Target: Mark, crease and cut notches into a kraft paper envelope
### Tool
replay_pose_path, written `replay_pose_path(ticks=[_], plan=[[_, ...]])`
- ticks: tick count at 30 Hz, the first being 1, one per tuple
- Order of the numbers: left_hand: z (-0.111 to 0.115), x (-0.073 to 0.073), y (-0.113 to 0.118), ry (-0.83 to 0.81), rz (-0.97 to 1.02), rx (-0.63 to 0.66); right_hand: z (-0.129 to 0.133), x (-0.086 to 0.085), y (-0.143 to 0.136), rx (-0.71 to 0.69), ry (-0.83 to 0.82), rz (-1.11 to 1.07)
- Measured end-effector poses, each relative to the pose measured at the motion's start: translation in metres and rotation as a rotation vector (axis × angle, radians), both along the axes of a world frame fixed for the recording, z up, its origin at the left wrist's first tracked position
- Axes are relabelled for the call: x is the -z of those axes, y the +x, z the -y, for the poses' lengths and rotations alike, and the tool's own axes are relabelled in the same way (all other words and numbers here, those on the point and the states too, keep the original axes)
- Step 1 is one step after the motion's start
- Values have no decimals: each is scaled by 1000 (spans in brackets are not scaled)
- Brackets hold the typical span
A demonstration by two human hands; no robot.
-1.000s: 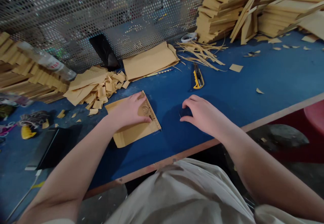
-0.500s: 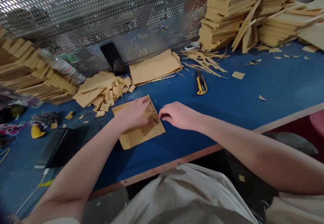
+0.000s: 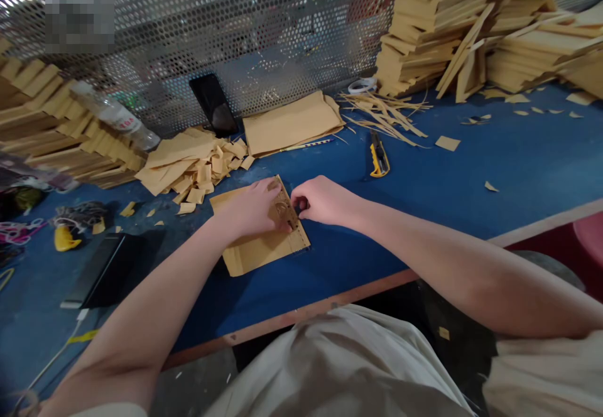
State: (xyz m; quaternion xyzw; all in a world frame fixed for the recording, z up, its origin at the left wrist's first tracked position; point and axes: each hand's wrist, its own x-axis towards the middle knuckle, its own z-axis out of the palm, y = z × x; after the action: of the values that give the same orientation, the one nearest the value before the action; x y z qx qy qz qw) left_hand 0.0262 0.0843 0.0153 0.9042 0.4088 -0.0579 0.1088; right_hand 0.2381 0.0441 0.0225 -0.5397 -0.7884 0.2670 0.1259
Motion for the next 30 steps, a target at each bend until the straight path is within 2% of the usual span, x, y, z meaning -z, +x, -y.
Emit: replay_pose_path(ticks=[8, 17, 30], plan=[[4, -10, 3, -41, -19, -35, -15, -2, -4, 11, -23, 66], [3, -12, 7, -102, -89, -38, -35, -5, -11, -18, 2, 130], [4, -13, 9, -108, -156, -57, -82, 3, -16, -15, 87, 192]])
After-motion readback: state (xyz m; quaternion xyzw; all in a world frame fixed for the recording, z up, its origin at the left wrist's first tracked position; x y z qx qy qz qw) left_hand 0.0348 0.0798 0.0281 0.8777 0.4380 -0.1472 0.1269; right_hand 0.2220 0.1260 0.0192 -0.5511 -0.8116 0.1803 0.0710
